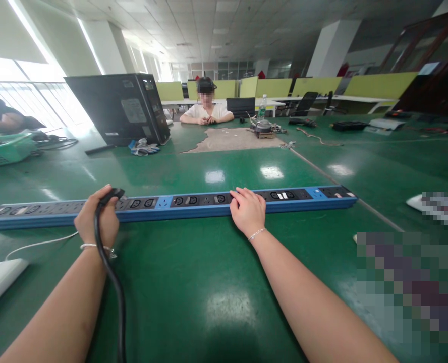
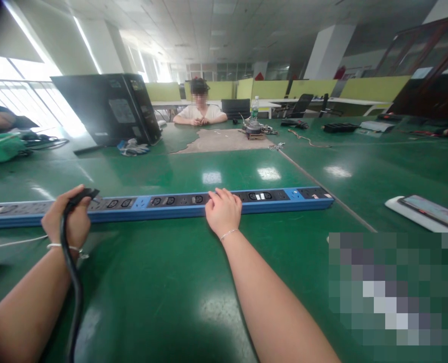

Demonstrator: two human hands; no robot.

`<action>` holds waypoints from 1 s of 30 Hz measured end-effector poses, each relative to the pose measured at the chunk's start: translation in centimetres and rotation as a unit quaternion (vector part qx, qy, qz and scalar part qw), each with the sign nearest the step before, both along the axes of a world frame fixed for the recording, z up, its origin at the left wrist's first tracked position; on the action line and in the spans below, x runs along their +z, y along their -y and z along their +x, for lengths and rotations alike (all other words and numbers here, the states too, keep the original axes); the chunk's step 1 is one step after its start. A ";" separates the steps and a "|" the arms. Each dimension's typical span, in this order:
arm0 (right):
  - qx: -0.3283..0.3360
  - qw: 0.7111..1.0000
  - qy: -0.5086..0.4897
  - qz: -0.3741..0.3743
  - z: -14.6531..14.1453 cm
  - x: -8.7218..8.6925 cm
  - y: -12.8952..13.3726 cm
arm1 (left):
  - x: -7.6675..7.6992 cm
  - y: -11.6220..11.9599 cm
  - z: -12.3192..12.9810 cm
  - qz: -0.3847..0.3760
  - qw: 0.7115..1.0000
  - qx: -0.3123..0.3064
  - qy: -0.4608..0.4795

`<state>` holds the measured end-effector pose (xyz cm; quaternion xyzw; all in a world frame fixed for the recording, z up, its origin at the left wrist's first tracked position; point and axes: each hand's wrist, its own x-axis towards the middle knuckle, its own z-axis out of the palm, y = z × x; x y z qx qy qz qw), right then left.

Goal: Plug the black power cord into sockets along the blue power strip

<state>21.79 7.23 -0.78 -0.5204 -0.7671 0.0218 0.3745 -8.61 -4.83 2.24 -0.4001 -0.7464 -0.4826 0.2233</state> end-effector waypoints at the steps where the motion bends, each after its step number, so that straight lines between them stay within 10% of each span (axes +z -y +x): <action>1: 0.001 1.000 0.000 0.000 0.0 0.0 0.0 | 0.0 0.2 -0.6 -0.005 1.000 0.014 0.015; 30: 0.000 1.000 0.002 0.006 0.0 -0.1 -0.1 | -0.8 0.7 -4.4 -0.089 0.990 -0.100 -0.051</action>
